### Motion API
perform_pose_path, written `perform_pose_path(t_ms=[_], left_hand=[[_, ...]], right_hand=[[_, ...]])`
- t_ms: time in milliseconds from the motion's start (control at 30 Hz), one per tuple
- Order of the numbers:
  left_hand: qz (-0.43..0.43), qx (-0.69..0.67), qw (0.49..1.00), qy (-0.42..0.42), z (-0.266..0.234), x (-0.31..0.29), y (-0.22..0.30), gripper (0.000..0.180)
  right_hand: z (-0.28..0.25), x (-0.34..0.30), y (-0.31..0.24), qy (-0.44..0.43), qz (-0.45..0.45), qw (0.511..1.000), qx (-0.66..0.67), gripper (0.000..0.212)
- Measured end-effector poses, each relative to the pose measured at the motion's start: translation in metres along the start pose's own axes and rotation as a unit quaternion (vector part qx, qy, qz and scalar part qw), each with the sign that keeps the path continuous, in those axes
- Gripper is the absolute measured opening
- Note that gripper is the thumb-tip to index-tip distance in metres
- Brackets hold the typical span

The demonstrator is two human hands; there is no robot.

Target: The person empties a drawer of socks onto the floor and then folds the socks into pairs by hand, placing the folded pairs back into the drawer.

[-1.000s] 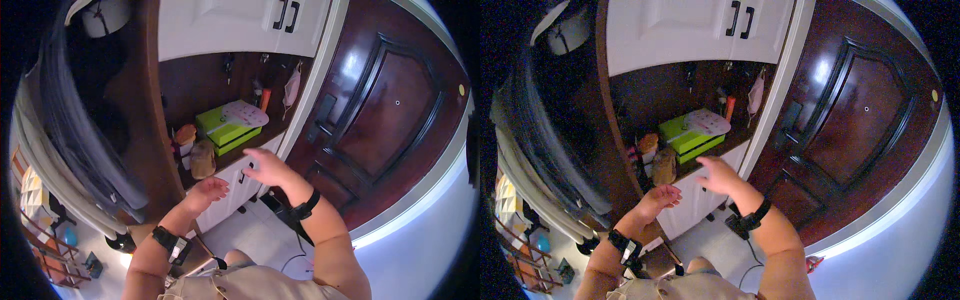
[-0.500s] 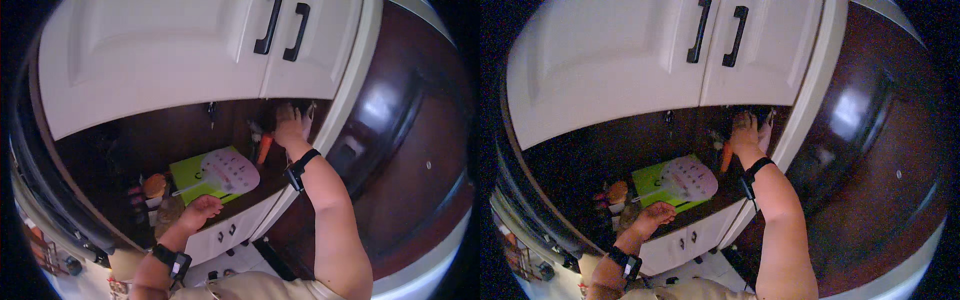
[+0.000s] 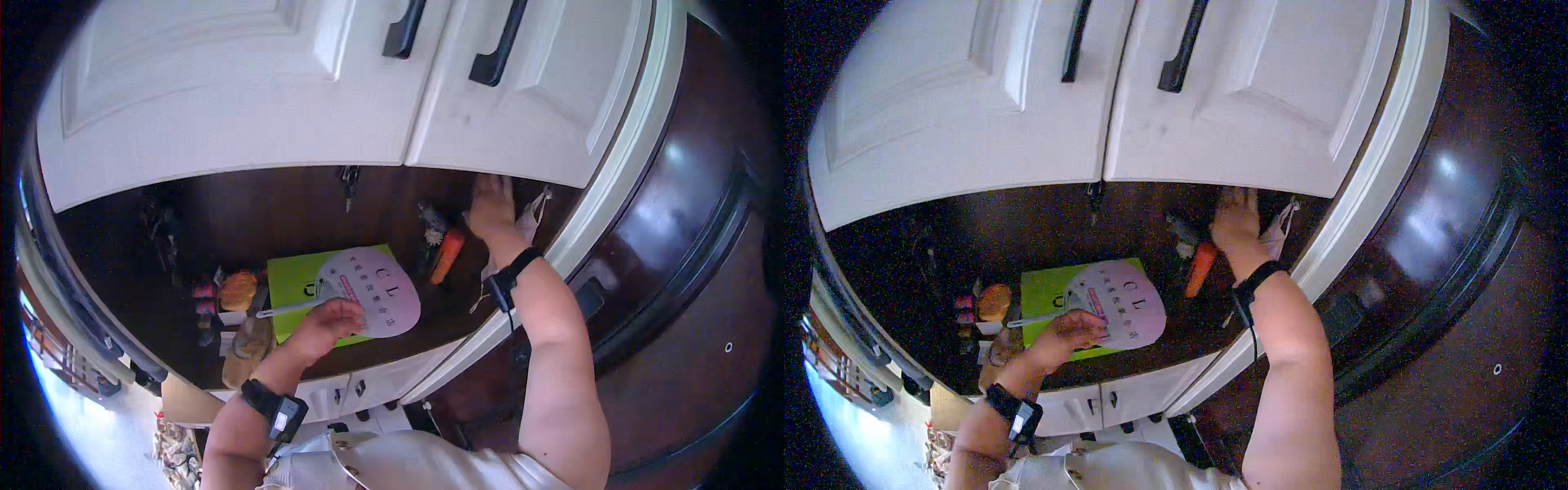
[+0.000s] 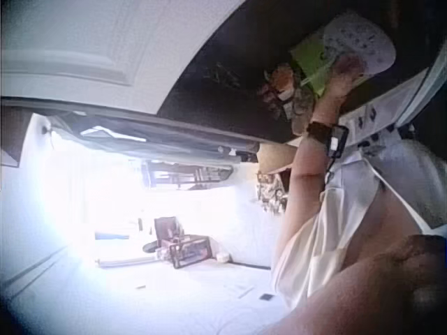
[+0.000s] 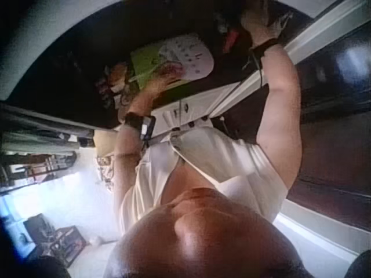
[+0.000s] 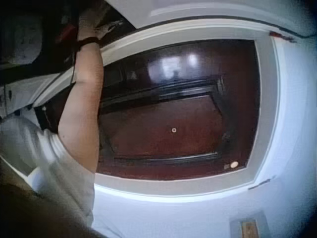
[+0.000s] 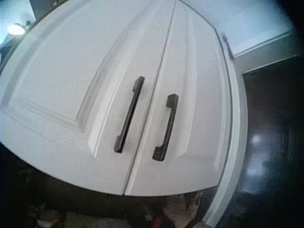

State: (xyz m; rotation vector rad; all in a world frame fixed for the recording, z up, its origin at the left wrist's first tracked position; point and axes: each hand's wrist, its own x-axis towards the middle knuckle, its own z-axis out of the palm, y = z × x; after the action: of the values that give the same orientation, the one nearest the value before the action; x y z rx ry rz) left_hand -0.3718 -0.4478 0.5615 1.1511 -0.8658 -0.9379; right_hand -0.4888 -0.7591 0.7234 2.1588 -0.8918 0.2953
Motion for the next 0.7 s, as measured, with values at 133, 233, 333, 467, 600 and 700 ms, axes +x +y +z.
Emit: perform_pose_path(t_ms=[133,233,333,467,600,700], left_hand=[[-0.021,0.005,0.999,-0.025,0.006,0.012,-0.001,0.024],[-0.022,0.013,0.999,-0.032,0.010,0.020,-0.004,0.023],[-0.030,0.013,0.999,-0.032,0.010,0.021,-0.003,0.022],[-0.028,0.018,0.999,-0.027,0.009,0.019,-0.002,0.021],[-0.025,0.010,0.999,-0.035,0.010,0.017,-0.001,0.021],[-0.027,-0.014,0.999,-0.021,0.006,0.014,-0.001,0.016]], right_hand=[[0.026,-0.016,-0.003,0.008,-0.027,1.000,-0.013,0.075],[0.040,-0.020,-0.001,0.038,-0.055,0.998,-0.013,0.075],[0.023,-0.029,-0.008,0.040,-0.053,0.998,0.022,0.062],[0.011,-0.040,-0.017,-0.030,-0.006,0.999,0.038,0.053],[0.029,-0.043,-0.002,-0.049,0.028,0.998,-0.024,0.071],[0.037,-0.046,-0.003,-0.037,0.016,0.994,-0.104,0.072]])
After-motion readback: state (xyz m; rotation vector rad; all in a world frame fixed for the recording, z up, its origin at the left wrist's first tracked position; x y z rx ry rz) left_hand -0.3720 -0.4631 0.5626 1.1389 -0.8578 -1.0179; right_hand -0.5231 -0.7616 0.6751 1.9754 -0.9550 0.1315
